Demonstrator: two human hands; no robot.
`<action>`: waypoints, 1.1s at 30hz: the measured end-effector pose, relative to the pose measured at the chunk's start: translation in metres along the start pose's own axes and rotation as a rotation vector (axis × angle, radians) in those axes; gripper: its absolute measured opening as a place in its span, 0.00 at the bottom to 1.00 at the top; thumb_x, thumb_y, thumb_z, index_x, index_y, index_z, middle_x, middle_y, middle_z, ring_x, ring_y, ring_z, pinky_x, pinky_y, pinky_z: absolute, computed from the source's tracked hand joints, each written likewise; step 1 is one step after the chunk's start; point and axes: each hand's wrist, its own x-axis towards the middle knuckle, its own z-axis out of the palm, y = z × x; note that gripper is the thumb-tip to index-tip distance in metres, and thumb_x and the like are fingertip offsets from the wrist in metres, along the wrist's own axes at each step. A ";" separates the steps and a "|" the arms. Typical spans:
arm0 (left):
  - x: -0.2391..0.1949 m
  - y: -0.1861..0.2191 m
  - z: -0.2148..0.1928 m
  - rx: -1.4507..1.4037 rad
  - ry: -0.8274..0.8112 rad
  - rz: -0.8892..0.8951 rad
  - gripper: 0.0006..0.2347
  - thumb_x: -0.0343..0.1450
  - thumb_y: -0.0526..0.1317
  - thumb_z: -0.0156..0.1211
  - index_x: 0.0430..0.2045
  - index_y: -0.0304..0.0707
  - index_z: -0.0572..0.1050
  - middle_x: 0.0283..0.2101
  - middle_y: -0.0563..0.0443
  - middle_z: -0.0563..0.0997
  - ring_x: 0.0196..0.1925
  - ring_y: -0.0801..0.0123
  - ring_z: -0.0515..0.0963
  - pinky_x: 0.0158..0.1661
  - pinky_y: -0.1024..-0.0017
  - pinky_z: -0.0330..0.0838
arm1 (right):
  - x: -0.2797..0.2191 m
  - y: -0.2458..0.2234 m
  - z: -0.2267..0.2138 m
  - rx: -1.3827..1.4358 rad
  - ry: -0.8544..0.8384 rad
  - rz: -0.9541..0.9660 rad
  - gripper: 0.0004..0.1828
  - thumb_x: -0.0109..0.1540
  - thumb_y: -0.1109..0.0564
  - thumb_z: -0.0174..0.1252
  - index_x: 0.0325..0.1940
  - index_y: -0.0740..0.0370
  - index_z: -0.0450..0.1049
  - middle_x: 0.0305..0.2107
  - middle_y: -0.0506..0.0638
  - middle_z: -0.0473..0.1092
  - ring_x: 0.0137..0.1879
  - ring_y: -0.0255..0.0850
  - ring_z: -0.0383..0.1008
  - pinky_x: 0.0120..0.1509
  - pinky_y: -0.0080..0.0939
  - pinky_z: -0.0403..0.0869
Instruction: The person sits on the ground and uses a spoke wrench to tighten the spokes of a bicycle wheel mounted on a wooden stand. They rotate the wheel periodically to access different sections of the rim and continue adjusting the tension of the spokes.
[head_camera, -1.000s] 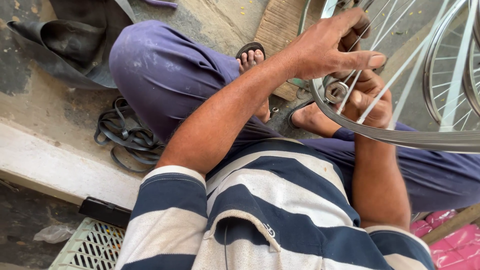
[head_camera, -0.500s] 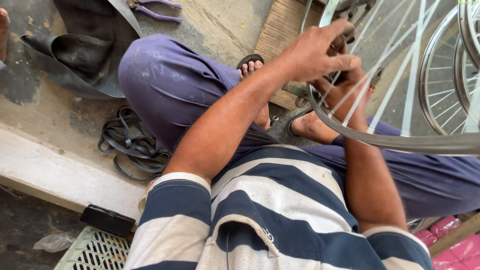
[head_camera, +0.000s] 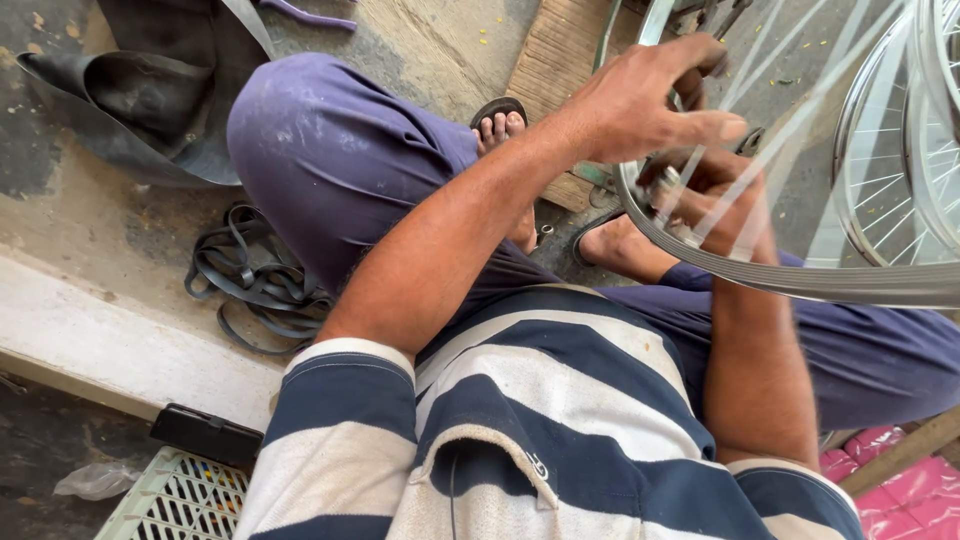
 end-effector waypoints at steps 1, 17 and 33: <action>0.002 -0.006 0.001 0.026 -0.003 0.000 0.35 0.64 0.64 0.68 0.56 0.35 0.72 0.38 0.45 0.85 0.40 0.63 0.87 0.41 0.62 0.81 | 0.002 -0.001 0.009 0.022 0.063 0.042 0.13 0.66 0.61 0.66 0.51 0.73 0.78 0.36 0.57 0.77 0.39 0.36 0.76 0.44 0.35 0.75; 0.009 -0.061 0.027 0.164 0.208 0.212 0.37 0.73 0.71 0.51 0.65 0.38 0.62 0.61 0.33 0.76 0.59 0.44 0.80 0.54 0.52 0.76 | 0.022 0.034 0.006 0.377 0.002 -0.013 0.23 0.67 0.64 0.66 0.65 0.68 0.69 0.52 0.53 0.75 0.58 0.39 0.77 0.64 0.37 0.77; 0.009 -0.047 0.023 -0.005 -0.038 -0.091 0.44 0.65 0.74 0.55 0.71 0.45 0.57 0.45 0.44 0.86 0.49 0.60 0.86 0.45 0.60 0.82 | 0.010 0.016 0.002 0.462 -0.020 0.016 0.21 0.67 0.60 0.66 0.62 0.72 0.73 0.50 0.58 0.78 0.55 0.41 0.80 0.63 0.38 0.80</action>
